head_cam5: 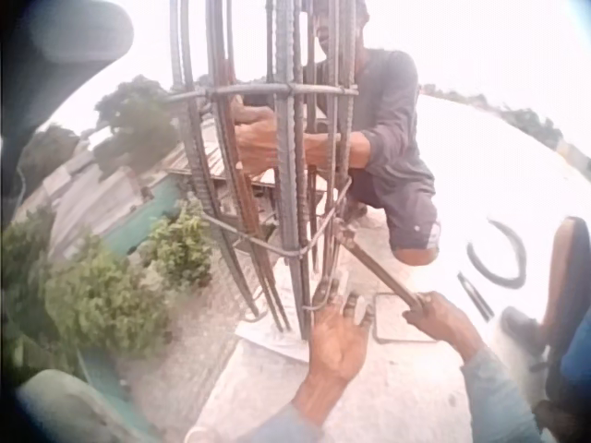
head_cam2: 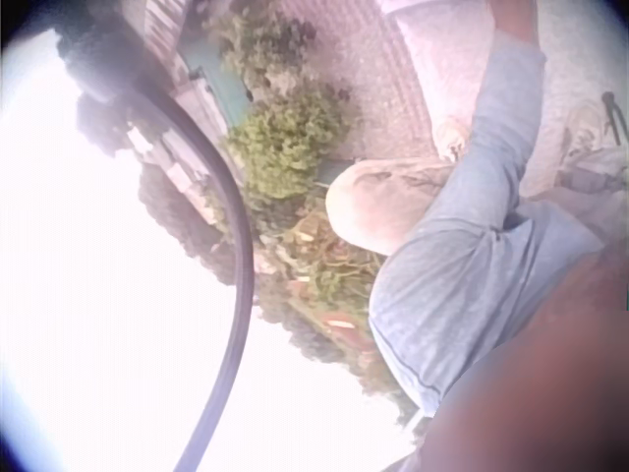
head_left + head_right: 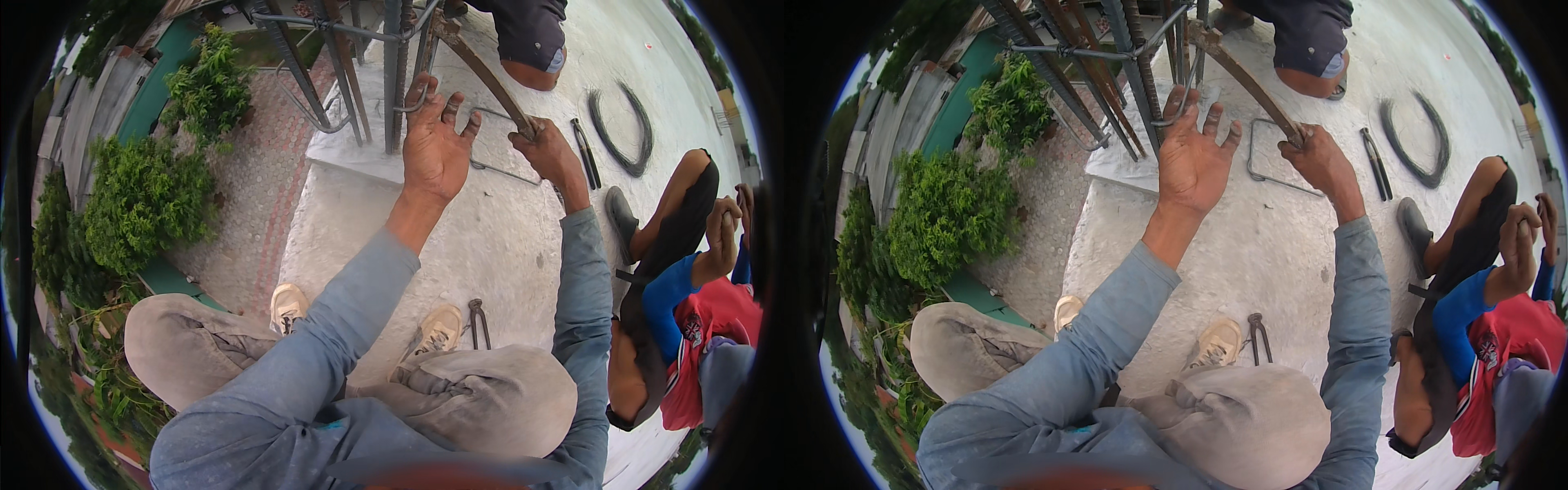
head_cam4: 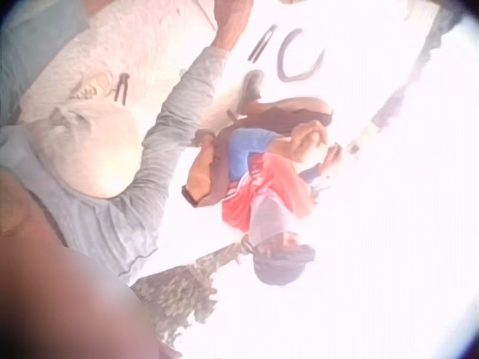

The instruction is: The person assembles a metal frame by bending and securing metal rods with pliers and a hammer. They work alongside another person who assists with holding and positioning the frame components.

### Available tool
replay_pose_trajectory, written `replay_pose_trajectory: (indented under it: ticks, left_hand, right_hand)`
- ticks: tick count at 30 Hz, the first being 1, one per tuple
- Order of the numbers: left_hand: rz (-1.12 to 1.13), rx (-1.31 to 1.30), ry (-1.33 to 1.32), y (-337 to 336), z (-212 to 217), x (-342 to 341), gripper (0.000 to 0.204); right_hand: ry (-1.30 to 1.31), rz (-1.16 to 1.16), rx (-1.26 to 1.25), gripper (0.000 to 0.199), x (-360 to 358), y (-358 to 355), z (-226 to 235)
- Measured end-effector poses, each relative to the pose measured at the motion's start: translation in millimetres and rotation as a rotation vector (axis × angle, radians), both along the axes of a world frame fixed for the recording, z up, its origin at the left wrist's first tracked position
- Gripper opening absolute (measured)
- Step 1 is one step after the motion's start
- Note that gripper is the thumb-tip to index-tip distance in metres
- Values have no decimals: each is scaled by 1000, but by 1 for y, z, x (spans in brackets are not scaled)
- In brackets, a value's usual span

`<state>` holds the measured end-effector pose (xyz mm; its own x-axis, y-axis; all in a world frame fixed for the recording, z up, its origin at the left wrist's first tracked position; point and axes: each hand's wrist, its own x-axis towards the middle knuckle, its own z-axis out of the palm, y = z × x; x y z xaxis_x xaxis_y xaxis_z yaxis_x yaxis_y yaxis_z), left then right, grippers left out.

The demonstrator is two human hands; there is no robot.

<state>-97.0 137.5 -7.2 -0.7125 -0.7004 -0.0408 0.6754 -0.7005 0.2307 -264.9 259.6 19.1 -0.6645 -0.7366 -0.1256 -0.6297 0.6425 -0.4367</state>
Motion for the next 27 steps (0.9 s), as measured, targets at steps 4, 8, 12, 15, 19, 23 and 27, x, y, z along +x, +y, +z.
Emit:
replay_pose_trajectory:
  ticks: [4,8,12,15,19,23,27]
  left_hand:
    - [27,-41,-33,-2,-7,-5,35]
    - [34,14,-18,0,-4,-6,32]
    - [36,55,40,4,5,-8,30]
    - [45,55,76,6,8,-11,31]
    - [60,49,71,8,8,-13,35]
    - [78,55,77,11,9,-15,38]
    - [91,20,83,13,9,-14,41]
  right_hand:
    - [10,9,119,46,-27,1,15]
    - [29,29,38,38,-38,3,25]
    - [-71,15,123,32,-43,4,26]
    - [-77,7,178,37,-47,2,21]
    - [61,86,127,39,-55,-6,20]
    - [32,3,104,34,-45,-5,23]
    - [26,-57,160,42,-16,-2,14]
